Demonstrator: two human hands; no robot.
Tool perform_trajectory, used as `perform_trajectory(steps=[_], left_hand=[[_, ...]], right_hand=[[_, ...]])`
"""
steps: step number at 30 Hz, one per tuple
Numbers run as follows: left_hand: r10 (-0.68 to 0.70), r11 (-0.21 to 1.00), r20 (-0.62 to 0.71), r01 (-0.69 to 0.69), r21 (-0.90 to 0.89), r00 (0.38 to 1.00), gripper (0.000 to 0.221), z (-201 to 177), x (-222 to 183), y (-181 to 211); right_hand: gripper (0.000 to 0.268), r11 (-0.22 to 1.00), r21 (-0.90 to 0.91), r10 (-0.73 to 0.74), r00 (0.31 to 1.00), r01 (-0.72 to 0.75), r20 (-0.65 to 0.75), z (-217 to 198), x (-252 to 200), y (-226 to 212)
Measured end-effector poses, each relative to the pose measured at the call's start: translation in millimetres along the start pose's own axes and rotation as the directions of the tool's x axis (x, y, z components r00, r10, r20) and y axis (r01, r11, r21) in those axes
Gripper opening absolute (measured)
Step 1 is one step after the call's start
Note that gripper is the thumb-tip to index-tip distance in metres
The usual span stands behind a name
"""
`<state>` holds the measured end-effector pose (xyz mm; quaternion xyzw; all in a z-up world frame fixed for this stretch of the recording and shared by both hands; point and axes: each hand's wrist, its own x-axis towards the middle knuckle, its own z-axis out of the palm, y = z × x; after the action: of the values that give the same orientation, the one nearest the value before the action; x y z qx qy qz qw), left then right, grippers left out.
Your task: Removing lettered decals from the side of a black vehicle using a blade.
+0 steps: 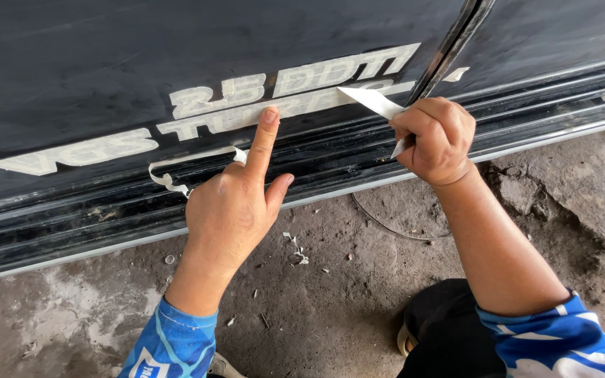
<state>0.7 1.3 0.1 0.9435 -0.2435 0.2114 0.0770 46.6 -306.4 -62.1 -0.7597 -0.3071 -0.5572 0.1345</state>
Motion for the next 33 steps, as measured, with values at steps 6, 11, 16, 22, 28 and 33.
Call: perform_trajectory(steps=[6, 11, 16, 22, 28, 33], left_hand=[[-0.021, 0.999, 0.045, 0.022, -0.026, 0.999, 0.098, 0.7, 1.5, 0.0], [-0.011, 1.0, 0.011, 0.011, -0.014, 1.0, 0.099, 0.2, 0.2, 0.2], [-0.007, 1.0, 0.0, 0.007, -0.009, 1.0, 0.099, 0.6, -0.2, -0.5], [-0.016, 1.0, 0.011, 0.016, -0.002, 1.0, 0.101, 3.8, -0.9, -1.4], [-0.002, 1.0, -0.027, 0.002, -0.009, 1.0, 0.102, 8.7, -2.4, -1.6], [0.007, 1.0, -0.02, -0.007, -0.007, 1.0, 0.102, 9.5, -3.2, -2.4]], right_hand=[[0.033, 1.0, 0.027, 0.001, 1.0, -0.001, -0.001, 1.8, -3.2, 0.5], [0.033, 1.0, 0.011, -0.005, 1.0, 0.005, -0.003, 1.4, -3.6, -1.2], [0.033, 1.0, -0.002, -0.018, 1.0, 0.018, -0.008, 2.8, -5.6, -2.0], [0.033, 1.0, 0.005, -0.017, 1.0, 0.017, 0.001, 3.8, -9.8, -1.8], [0.031, 1.0, -0.001, 0.006, 1.0, -0.006, 0.005, 1.7, -14.6, 0.0], [0.023, 0.999, 0.041, 0.037, 0.999, -0.035, -0.039, 9.5, -36.1, 16.1]])
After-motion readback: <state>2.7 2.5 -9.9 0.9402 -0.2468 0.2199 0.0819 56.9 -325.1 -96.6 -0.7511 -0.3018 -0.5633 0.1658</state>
